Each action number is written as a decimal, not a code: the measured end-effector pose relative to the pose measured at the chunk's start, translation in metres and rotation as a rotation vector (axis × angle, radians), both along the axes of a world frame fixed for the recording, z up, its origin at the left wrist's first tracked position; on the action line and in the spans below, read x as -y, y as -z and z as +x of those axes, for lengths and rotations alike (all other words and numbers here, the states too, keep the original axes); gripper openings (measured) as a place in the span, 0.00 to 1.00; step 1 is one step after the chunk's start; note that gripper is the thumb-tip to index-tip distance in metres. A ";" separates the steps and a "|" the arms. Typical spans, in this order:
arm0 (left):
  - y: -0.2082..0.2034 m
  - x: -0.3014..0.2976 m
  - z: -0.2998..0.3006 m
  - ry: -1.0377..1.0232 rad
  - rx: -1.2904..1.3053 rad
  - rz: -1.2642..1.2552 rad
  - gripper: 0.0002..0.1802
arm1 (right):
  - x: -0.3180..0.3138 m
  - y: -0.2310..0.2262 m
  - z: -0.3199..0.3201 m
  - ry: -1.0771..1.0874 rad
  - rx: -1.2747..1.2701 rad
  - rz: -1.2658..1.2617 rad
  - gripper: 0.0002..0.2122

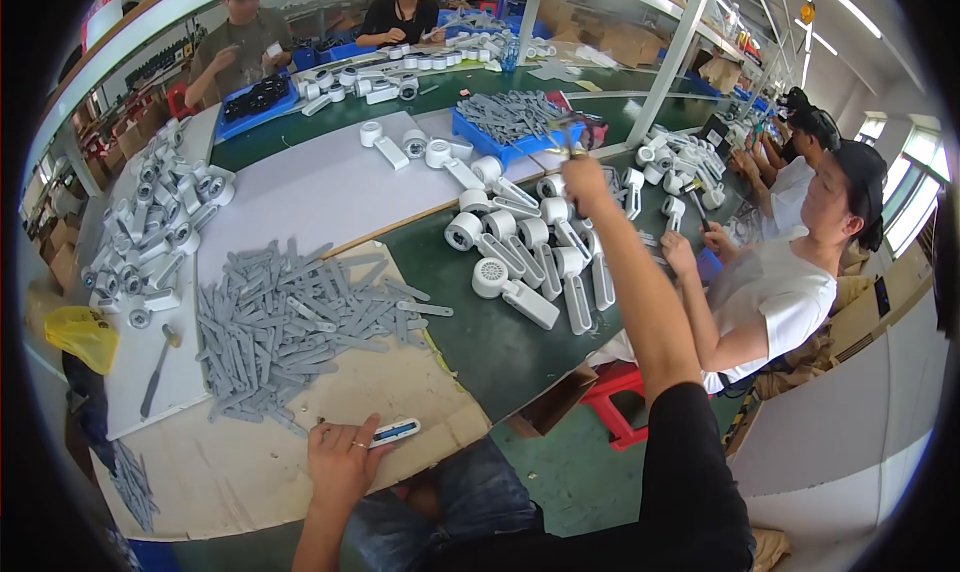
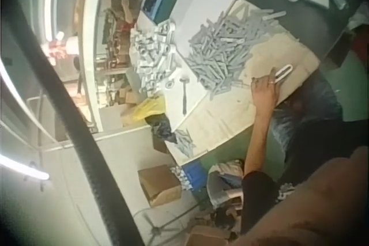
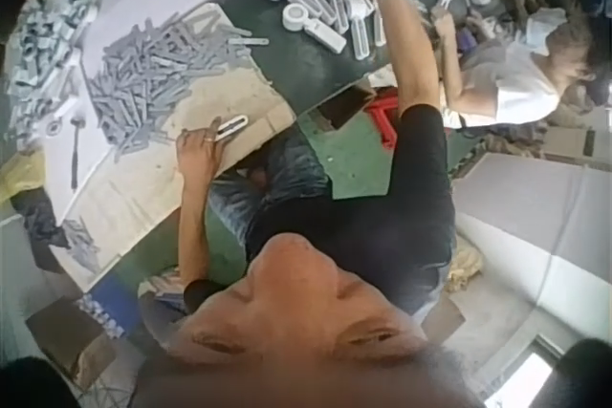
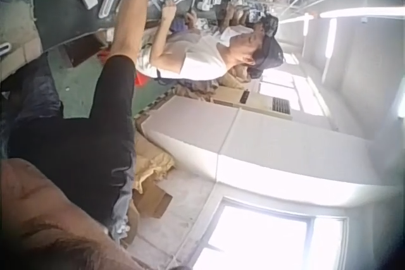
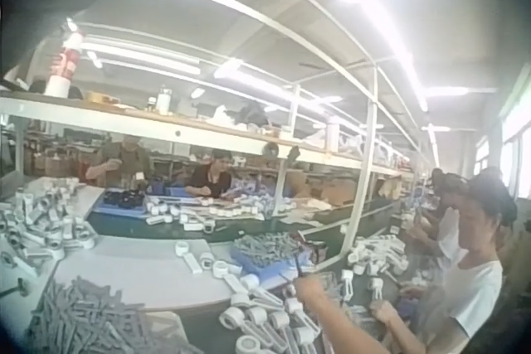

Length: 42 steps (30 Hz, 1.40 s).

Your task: The person assembles handheld device parts by inserting grey strips into the slots of plastic handles and tapping them into place with a small mallet.

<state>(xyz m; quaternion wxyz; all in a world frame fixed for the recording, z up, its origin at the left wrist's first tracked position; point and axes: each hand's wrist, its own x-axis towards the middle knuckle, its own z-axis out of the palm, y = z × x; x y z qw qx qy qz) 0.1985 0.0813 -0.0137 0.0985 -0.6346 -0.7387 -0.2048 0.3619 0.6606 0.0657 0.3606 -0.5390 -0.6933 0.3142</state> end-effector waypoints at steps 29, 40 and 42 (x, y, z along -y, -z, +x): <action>-0.024 -0.027 -0.084 -0.048 0.252 0.145 0.15 | 0.389 0.083 0.004 -0.483 -0.449 -0.679 0.16; -0.019 -0.083 -0.098 0.067 0.069 0.004 0.05 | 0.386 0.087 0.002 -0.501 -0.476 -0.685 0.14; -0.047 -0.069 -0.080 0.063 0.363 -0.078 0.05 | 0.387 0.087 0.004 -0.492 -0.476 -0.686 0.14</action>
